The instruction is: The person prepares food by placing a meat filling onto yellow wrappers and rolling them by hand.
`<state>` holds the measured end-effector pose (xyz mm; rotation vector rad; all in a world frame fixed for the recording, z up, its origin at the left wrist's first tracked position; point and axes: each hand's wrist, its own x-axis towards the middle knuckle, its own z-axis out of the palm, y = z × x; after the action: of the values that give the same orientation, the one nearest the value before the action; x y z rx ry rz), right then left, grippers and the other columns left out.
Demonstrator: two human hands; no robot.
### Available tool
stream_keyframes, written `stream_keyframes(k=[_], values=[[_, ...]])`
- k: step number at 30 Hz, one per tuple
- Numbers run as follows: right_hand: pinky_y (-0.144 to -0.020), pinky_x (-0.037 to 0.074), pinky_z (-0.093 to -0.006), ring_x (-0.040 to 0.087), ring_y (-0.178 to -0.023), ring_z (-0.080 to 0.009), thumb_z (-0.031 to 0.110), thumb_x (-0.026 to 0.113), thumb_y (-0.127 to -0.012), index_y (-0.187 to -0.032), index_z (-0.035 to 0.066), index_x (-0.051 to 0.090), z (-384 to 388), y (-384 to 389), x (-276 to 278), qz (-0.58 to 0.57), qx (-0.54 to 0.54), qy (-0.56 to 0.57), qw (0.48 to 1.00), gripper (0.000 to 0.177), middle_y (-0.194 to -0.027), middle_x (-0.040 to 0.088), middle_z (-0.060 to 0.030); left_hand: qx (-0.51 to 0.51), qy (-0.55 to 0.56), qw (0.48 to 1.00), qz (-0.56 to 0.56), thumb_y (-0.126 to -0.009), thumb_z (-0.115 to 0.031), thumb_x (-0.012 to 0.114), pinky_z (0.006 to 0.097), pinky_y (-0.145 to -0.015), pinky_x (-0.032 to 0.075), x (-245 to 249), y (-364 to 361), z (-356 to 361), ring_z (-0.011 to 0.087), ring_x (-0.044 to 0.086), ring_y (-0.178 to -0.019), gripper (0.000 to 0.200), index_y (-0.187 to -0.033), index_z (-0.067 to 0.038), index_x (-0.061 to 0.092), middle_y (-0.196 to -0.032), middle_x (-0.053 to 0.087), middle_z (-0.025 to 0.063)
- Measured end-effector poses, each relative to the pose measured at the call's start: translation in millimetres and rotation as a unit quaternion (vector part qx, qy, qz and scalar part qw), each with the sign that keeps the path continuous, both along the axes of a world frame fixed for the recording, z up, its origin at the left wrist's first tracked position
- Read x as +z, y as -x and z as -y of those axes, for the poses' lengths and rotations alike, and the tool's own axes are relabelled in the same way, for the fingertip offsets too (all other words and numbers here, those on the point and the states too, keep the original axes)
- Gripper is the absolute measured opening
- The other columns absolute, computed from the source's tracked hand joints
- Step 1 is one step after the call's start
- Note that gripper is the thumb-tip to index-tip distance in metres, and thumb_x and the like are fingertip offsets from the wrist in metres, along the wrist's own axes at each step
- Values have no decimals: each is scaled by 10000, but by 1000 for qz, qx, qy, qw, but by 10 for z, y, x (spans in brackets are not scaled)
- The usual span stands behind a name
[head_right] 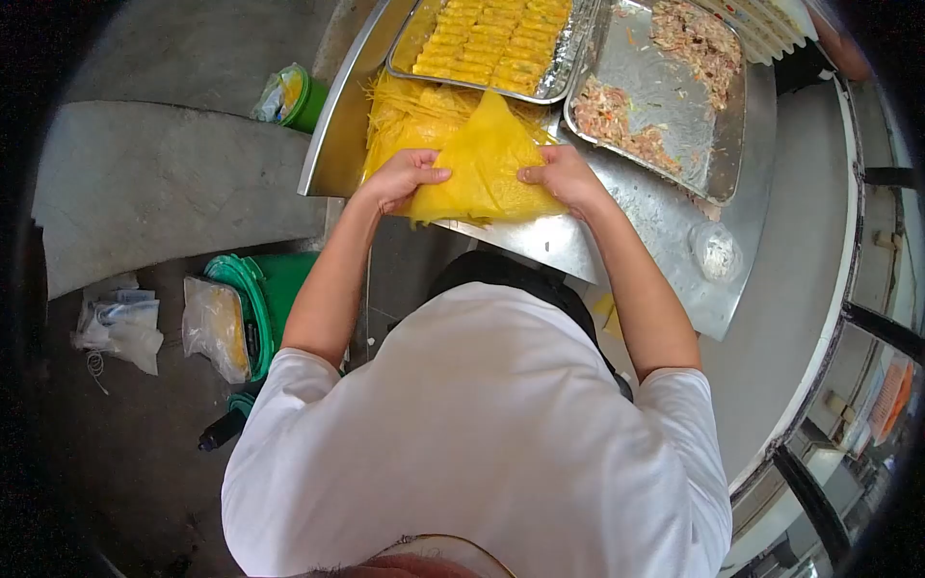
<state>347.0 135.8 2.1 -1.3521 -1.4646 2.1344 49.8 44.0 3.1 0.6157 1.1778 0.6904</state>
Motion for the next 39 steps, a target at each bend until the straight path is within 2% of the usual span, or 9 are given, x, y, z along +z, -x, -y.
stream_keyframes(k=[2, 4, 10, 14, 16, 20, 26, 34, 39], values=[[-800, 600, -316, 739, -866, -162, 16, 736, -959, -1165, -53, 742, 78, 86, -18, -30, -25, 11, 999, 218, -1049, 779, -83, 28, -9, 999, 14, -1026, -82, 718, 285, -911, 596, 16, 121, -11, 162, 752, -1050, 369, -1364, 44, 645, -1213, 768, 93], [-773, 593, -316, 729, -841, -156, 36, 753, -953, -1157, -45, 747, 158, 239, 64, -55, -52, 22, 997, 220, -1038, 775, -74, 27, -93, 984, -151, -1012, -69, 732, 280, -871, 596, 166, 213, 11, 145, 750, -987, 363, -1349, 42, 658, -1152, 782, 88], [-639, 552, -346, 701, -664, -194, 185, 839, -861, -869, 8, 784, 100, 656, -465, 180, -53, -222, 957, 186, -667, 706, -107, 4, -90, 959, -270, -962, -88, 789, 285, -805, 557, -236, 687, -103, 133, 716, -901, 327, -1260, 31, 729, -1056, 790, 95], [-654, 556, -374, 697, -661, -207, 216, 853, -850, -847, 18, 779, 135, 691, -708, 150, -95, -154, 972, 212, -704, 732, -118, 20, -60, 979, -195, -958, -82, 789, 290, -805, 562, -341, 765, -93, 137, 718, -906, 333, -1261, 40, 722, -1063, 791, 99], [-677, 562, -401, 709, -673, -233, 239, 847, -851, -837, 33, 784, 196, 741, -592, 226, -92, -261, 934, 216, -729, 747, -137, 36, -71, 977, -199, -955, -82, 791, 290, -817, 570, -424, 779, -100, 145, 727, -923, 315, -1234, 48, 724, -1072, 792, 108], [-695, 565, -405, 721, -691, -267, 262, 829, -867, -868, 39, 797, 281, 764, -438, 302, -13, -249, 920, 225, -753, 754, -150, 59, -106, 976, -179, -946, -87, 806, 290, -807, 575, -428, 722, -61, 148, 727, -904, 307, -1206, 54, 724, -1058, 792, 107], [-704, 569, -415, 722, -698, -309, 244, 803, -892, -906, 39, 802, 504, 674, -383, 310, -130, -330, 882, 205, -796, 765, -165, 86, -90, 980, -153, -939, -116, 830, 287, -752, 568, -612, 803, -87, 126, 700, -845, 276, -1141, 51, 744, -974, 781, 82], [-627, 514, -290, 641, -688, -94, 102, 696, -966, -942, -12, 770, 533, 225, -614, 159, -240, -235, 928, 138, -768, 726, -38, 104, -136, 959, -227, -1002, -150, 774, 248, -765, 526, -685, 827, -27, 83, 650, -832, 200, -1110, 18, 762, -950, 755, 7], [-662, 514, -281, 622, -736, -99, 87, 667, -989, -981, 9, 760, 579, -381, -624, 135, -248, -182, 942, 122, -846, 718, -12, 122, -161, 919, -338, -974, -165, 800, 258, -757, 532, -668, 809, 10, 84, 649, -818, 252, -1132, 27, 762, -921, 753, 14]])
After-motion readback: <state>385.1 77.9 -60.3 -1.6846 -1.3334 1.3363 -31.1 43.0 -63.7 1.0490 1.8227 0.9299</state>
